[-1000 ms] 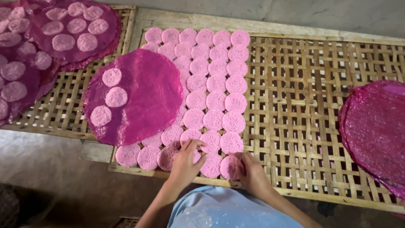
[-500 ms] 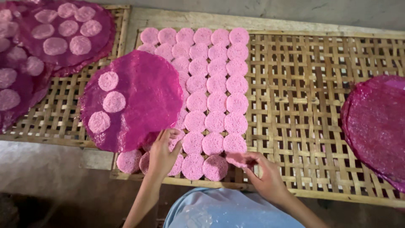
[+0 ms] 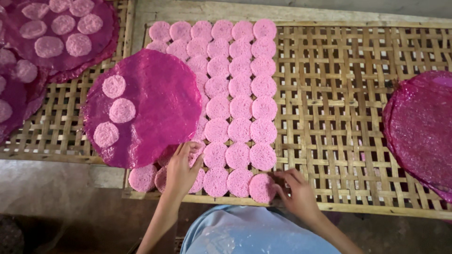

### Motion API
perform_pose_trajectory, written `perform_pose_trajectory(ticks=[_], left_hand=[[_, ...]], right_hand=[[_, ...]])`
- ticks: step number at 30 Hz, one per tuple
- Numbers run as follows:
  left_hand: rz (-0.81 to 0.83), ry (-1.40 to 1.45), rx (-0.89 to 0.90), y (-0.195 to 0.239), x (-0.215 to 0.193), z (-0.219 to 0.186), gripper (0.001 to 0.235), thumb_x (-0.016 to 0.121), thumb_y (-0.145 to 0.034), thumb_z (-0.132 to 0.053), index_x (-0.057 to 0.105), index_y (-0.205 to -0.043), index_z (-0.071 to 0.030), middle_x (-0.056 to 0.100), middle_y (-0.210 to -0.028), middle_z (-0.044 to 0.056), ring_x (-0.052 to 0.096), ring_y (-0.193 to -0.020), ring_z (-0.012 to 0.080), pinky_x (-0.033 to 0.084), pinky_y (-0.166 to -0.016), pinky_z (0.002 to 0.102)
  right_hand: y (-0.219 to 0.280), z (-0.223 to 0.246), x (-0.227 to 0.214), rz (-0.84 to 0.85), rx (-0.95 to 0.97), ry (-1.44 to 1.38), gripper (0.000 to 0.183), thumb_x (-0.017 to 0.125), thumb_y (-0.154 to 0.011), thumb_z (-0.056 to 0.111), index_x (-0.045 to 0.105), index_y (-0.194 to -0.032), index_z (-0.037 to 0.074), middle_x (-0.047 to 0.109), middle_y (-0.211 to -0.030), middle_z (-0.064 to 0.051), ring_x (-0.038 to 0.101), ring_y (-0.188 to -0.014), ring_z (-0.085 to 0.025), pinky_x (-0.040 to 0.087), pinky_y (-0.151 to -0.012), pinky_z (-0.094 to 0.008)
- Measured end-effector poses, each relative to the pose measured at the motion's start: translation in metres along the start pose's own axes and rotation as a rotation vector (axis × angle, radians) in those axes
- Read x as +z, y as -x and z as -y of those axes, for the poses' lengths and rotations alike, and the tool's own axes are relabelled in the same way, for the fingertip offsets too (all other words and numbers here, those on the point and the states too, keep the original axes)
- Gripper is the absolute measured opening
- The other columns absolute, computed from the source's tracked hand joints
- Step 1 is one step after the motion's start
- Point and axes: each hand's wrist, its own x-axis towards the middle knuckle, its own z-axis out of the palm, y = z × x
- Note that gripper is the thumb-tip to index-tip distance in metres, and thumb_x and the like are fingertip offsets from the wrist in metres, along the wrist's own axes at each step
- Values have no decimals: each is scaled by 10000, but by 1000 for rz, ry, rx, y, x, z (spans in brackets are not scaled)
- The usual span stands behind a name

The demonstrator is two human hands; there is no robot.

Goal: The person arranges small pink circular items onto a woven bamboo tray, placing them in neat rows. They also handle larger pink circular sheets, moving them between trays and adjusting their positions.

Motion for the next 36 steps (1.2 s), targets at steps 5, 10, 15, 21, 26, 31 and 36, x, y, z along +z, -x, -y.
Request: perform_pose_trajectory(ticks=[5, 10, 15, 21, 26, 31, 36], left_hand=[[-22, -4, 15, -2, -4, 1, 282, 759, -841, -121, 661, -1098, -60, 713, -1037, 121, 708, -898, 277, 566, -763, 381], [-29, -63, -37, -5, -13, 12, 285, 741, -852, -115, 648, -1117, -69, 723, -1054, 103, 717, -911, 251, 569, -788, 364], [9, -162, -327, -20, -31, 42, 246, 706, -927, -202, 650, -1161, -158, 711, -1155, 32, 725, -931, 203, 599, -822, 353], [-322, -424, -430, -68, -87, 119, 354, 616, -1037, -310, 601, -1324, -102, 596, -1332, 184, 633, -1140, 329, 545, -953, 455], [-321, -860, -592, -132, -118, 172, 512, 622, -1011, -456, 608, -1309, -39, 480, -1442, 271, 442, -1347, 420, 375, -1045, 598], [-230, -479, -586, -158, -122, 155, 623, 726, -877, -348, 531, -1419, -111, 657, -1280, 178, 657, -1108, 338, 566, -892, 497], [-155, -213, -198, -153, -59, 53, 326, 796, -893, -283, 698, -1131, -82, 774, -993, 147, 727, -857, 262, 569, -761, 430]], right_hand=[[-1, 2, 11, -158, -421, 171, 257, 811, -757, 136, 653, -947, 66, 678, -954, -116, 670, -863, -359, 549, -721, -424], [-8, -7, 18, -129, -227, -36, 200, 750, -847, 121, 622, -975, 36, 686, -847, -144, 707, -729, -321, 564, -637, -401], [-18, -9, 23, -173, -211, -1, 208, 760, -883, 156, 610, -972, 41, 690, -789, -137, 718, -671, -299, 557, -584, -401], [-19, 13, 17, -202, -227, 76, 330, 767, -810, 145, 652, -1110, 75, 678, -1056, -145, 695, -838, -286, 558, -707, -395], [-21, 43, -1, -455, -475, 206, 356, 734, -847, 138, 630, -1174, 48, 606, -1210, -165, 559, -1186, -346, 513, -933, -441], [-40, 63, 2, -412, -443, -5, 288, 713, -859, 105, 660, -1137, 53, 609, -1231, -154, 596, -1140, -285, 554, -867, -354], [-137, 85, 38, 171, -332, -616, 267, 688, -967, 185, 711, -1178, 24, 742, -1068, -78, 693, -1011, -153, 559, -902, -293]])
